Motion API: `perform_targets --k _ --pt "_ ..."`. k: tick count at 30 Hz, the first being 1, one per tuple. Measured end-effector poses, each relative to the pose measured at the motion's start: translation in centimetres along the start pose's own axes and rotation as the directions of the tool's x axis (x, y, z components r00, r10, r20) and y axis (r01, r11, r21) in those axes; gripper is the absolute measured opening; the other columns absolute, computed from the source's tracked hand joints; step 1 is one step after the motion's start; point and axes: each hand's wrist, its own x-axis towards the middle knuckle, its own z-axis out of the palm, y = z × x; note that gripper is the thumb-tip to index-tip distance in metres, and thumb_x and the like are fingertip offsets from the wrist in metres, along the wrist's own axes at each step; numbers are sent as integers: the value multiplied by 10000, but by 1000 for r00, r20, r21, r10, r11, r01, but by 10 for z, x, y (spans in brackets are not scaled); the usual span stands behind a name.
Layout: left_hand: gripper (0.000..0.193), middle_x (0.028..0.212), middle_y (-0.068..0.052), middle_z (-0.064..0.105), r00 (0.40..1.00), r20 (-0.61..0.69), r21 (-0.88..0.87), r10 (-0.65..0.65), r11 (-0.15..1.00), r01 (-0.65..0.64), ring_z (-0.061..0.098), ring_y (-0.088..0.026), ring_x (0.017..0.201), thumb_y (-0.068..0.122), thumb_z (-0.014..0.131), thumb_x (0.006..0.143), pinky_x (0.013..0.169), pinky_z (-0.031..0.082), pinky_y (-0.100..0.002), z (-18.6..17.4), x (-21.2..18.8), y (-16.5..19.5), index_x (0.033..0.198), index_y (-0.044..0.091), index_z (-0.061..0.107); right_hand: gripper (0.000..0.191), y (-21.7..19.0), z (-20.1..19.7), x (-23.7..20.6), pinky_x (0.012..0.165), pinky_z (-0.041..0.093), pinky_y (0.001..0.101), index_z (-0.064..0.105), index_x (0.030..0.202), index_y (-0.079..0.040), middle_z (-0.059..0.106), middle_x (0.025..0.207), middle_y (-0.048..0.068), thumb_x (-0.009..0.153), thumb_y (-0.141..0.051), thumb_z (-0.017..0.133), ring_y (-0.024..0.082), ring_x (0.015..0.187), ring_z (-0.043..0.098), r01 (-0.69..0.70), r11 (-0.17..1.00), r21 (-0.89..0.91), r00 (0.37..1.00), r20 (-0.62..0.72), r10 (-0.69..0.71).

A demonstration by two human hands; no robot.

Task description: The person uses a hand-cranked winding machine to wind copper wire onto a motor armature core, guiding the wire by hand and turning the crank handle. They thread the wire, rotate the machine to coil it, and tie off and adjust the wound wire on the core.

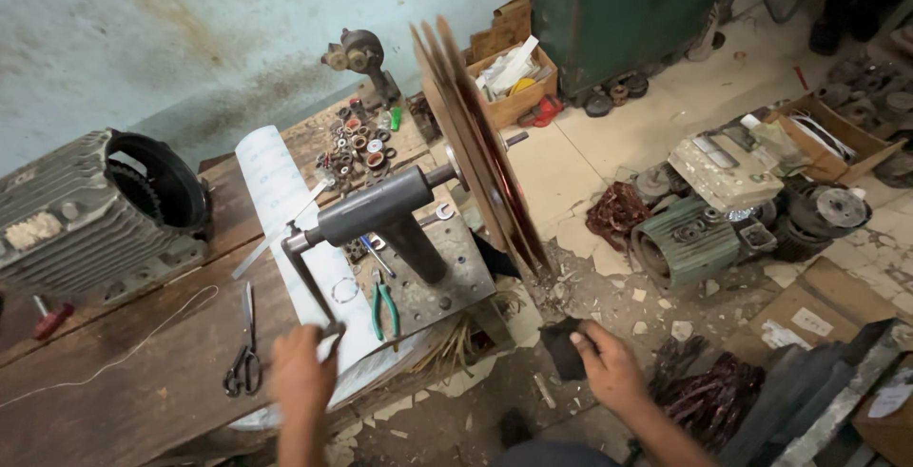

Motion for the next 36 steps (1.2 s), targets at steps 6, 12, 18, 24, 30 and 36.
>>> perform_targets --k 6,12,18,24,30,36 --pt "198 904 -142 620 833 -553 59 33 998 0 622 -362 921 176 726 986 816 483 -512 -131 91 -27 879 97 579 265 -4 -5 -7 669 526 410 669 1056 -42 661 764 217 948 -280 632 385 670 636 -114 993 21 993 23 113" --pt "410 1221 -217 594 790 -383 126 479 874 -469 546 -416 1196 93 733 778 1023 449 -527 -51 263 -13 1163 18 613 252 18 17 2 685 537 364 671 1069 -29 677 821 201 941 -246 651 300 719 682 9 999 52 1000 16 -10" --pt "664 1201 -208 596 965 -206 -21 160 986 -168 528 -411 1183 364 863 717 975 478 -479 64 101 0 1224 19 608 225 26 16 -5 679 538 362 665 1051 -32 680 791 171 940 -227 648 288 689 669 -29 993 112 998 -44 34" --pt "269 920 -87 693 979 -19 50 -202 978 203 665 -320 960 417 802 709 733 545 -507 -71 -8 -15 946 291 798 226 13 6 -4 674 516 369 677 1041 -38 666 799 195 962 -248 657 290 720 636 16 1000 -19 1000 -1 -16" --pt "259 1068 -105 709 817 -563 156 127 987 -46 639 -365 1087 359 797 913 849 503 -503 -121 206 -27 931 115 710 230 12 8 3 678 536 409 649 1037 -24 681 817 212 933 -230 643 353 732 638 8 994 113 1000 -15 -7" --pt "376 1060 -243 650 926 -205 -16 318 945 -328 599 -442 1029 230 750 803 894 476 -540 35 210 -1 1083 21 609 268 23 20 6 692 539 415 657 1066 -14 708 880 229 927 -243 656 408 816 695 113 990 82 993 -39 -110"
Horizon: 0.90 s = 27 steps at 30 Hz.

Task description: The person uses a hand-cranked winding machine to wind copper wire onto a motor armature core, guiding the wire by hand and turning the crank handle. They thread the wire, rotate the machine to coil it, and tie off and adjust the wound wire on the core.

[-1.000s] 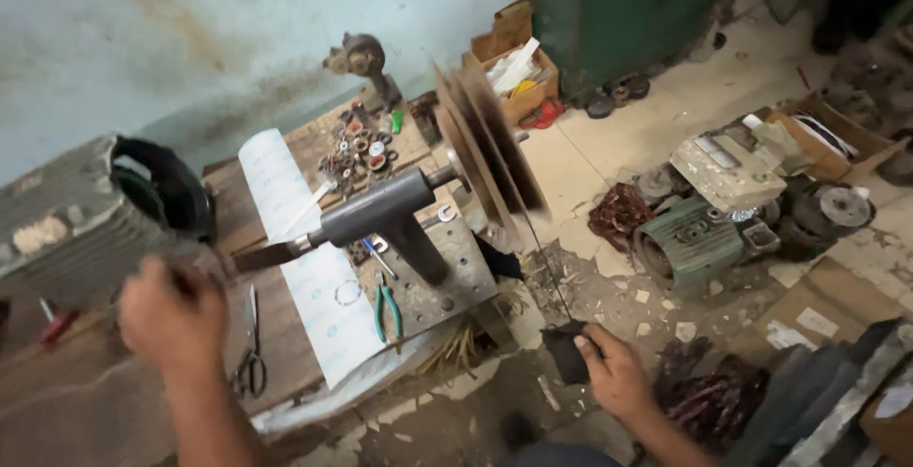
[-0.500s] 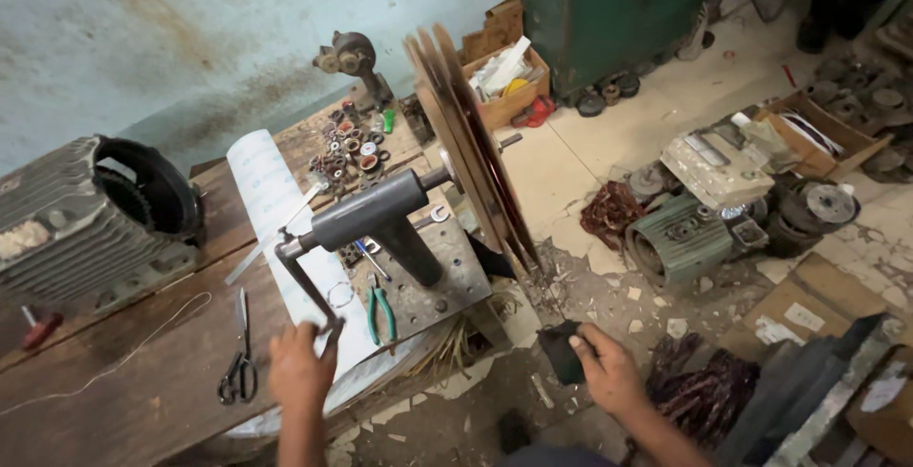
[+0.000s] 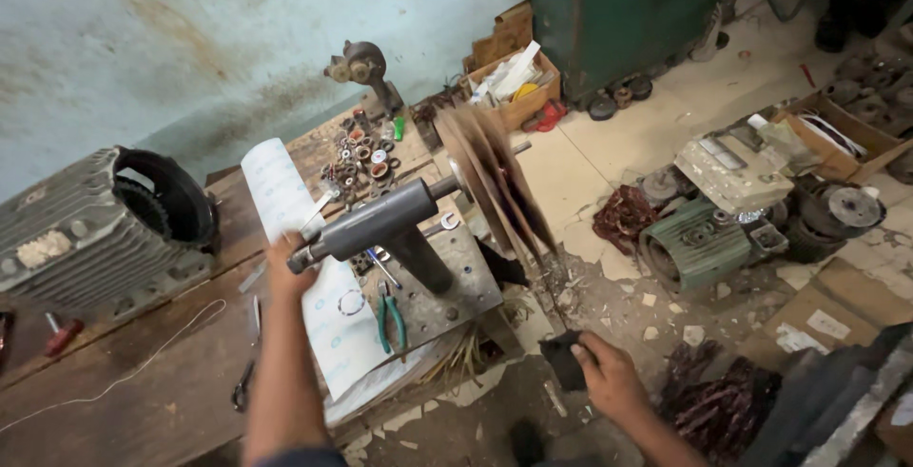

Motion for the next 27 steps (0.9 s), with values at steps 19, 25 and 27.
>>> perform_targets --k 19,25,27 --pt "400 1179 -226 656 976 205 192 -68 981 28 581 -409 1177 274 693 875 1149 380 -568 -10 18 -2 1176 22 621 262 8 4 3 695 546 364 667 1076 -20 701 861 211 935 -241 659 319 774 706 32 999 7 999 -19 -31" --pt "331 1095 34 703 949 41 100 -312 946 307 632 -237 1110 319 802 727 859 543 -429 -72 -202 58 1024 222 691 258 5 -6 -3 666 527 385 676 1072 -38 666 784 210 937 -256 654 341 682 666 -143 987 -74 989 29 146" --pt "190 869 -50 734 818 123 12 -562 825 565 699 -304 869 280 794 693 747 553 -482 -136 -191 41 877 233 788 267 4 -8 -4 674 515 397 677 1078 -41 661 768 215 946 -272 656 345 709 662 -150 979 -138 987 42 157"
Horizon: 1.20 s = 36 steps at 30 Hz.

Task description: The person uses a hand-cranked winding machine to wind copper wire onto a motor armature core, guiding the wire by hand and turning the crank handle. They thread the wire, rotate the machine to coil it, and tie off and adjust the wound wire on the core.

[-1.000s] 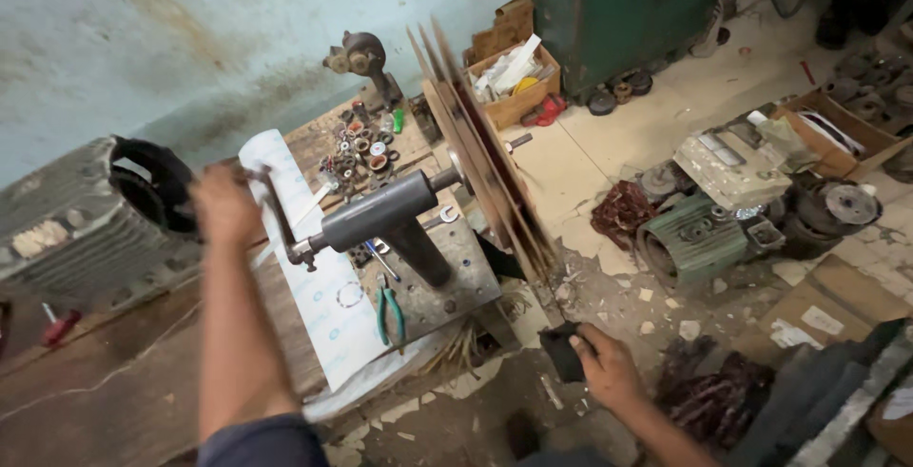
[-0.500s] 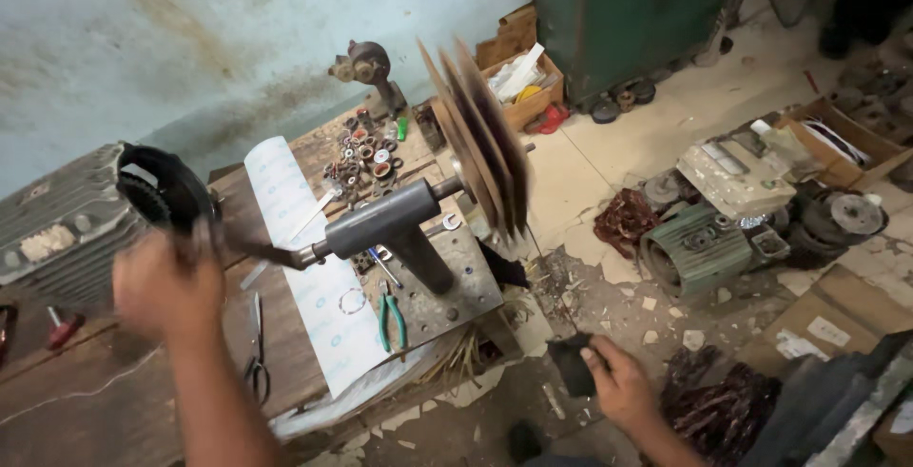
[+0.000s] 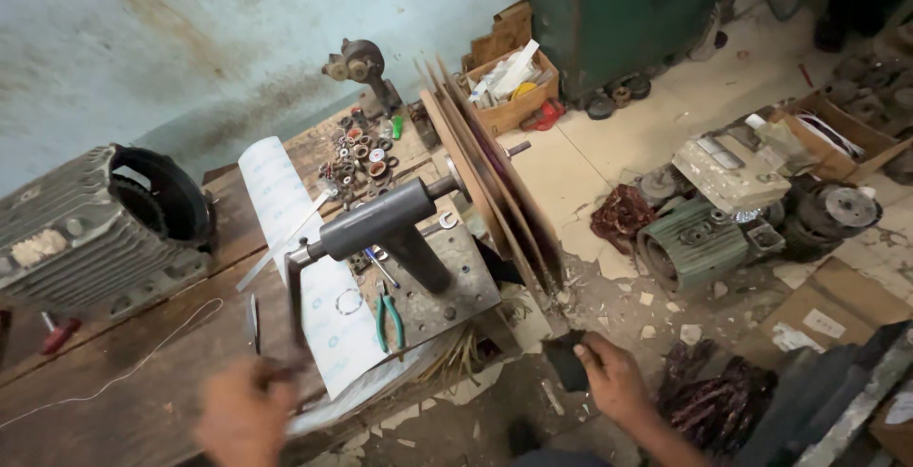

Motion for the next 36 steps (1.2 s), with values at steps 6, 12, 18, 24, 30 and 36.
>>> perform_targets --k 6,12,18,24,30,36 --pt "254 913 -136 669 805 -473 204 359 933 -297 633 -384 897 321 811 847 623 474 -523 -41 223 73 878 104 683 278 7 6 2 745 539 398 661 1074 -1 725 920 205 955 -251 644 328 833 723 212 968 132 971 -137 -194" --pt "362 1083 -222 640 775 -166 100 609 793 -601 594 -433 1037 191 745 783 932 440 -557 119 195 71 1074 23 610 300 17 14 -1 728 553 389 671 1074 1 726 910 210 918 -256 671 331 827 733 184 976 118 974 -153 -165" --pt "367 1006 -40 669 926 -153 133 346 935 -328 627 -308 1022 333 799 749 819 532 -478 59 -17 3 1080 218 691 257 17 2 -11 704 547 384 675 1049 -11 671 804 214 968 -254 654 347 709 646 -3 993 114 1000 27 0" --pt "174 867 -112 637 737 -554 231 388 922 -312 607 -332 914 255 770 885 885 508 -479 -57 134 38 828 132 659 281 6 -3 -12 689 529 372 665 1073 -11 698 850 193 936 -256 656 285 740 685 216 972 88 964 -177 -198" --pt "427 1107 -166 667 780 -219 297 586 801 -519 578 -407 1098 290 791 720 937 418 -535 47 256 91 1069 85 657 232 12 6 1 651 536 371 686 1059 -24 673 762 189 940 -221 656 284 642 652 39 992 116 999 -14 -37" --pt "423 1074 -130 656 930 -29 128 366 924 -359 566 -364 1161 434 805 779 928 498 -477 112 52 40 1025 114 678 216 16 9 -6 632 528 351 680 1052 -41 685 757 162 920 -211 665 241 630 651 71 987 143 992 -111 -55"
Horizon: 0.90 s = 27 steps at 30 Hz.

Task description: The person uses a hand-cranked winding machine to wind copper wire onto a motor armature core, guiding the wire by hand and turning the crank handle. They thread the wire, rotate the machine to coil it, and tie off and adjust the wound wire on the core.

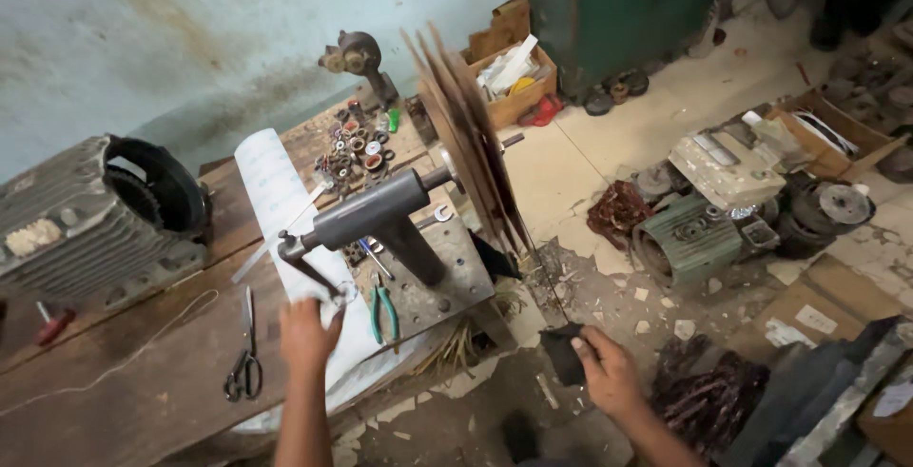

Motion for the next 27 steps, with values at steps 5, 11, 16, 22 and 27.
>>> perform_targets --k 5,11,16,22,27 --pt "244 951 -50 801 936 88 -77 -340 935 347 756 -278 906 301 772 739 826 598 -449 -137 -42 -29 968 250 840 217 -9 -5 1 660 520 350 663 1047 -12 650 758 191 961 -212 664 247 661 600 -84 996 16 991 101 82" --pt "148 1038 -155 678 912 -404 29 -78 995 98 608 -385 1084 244 723 892 865 504 -522 -140 176 -53 931 102 721 248 -5 0 4 738 549 362 677 1083 -19 738 862 176 965 -231 628 211 776 700 -9 993 115 997 80 0" --pt "295 1067 -196 670 958 -190 122 216 973 -195 597 -416 1023 326 751 862 876 478 -529 -16 187 -14 1021 84 693 305 -1 8 1 734 549 397 685 1122 -25 727 920 226 947 -273 669 343 854 701 46 994 -99 998 41 -42" --pt "382 1054 -58 715 915 241 156 -324 943 293 655 -286 1110 541 739 828 884 551 -459 -40 -48 -10 946 178 736 273 -10 -4 -8 706 551 407 688 1073 -34 717 834 210 942 -271 651 351 781 680 -129 991 -37 984 119 132" --pt "175 842 -122 698 917 -293 2 -269 959 282 674 -346 852 345 791 902 760 532 -507 -154 32 -61 905 170 777 263 -10 -2 -5 693 540 382 662 1062 -18 717 856 179 935 -248 653 287 750 713 28 999 22 999 30 -29"
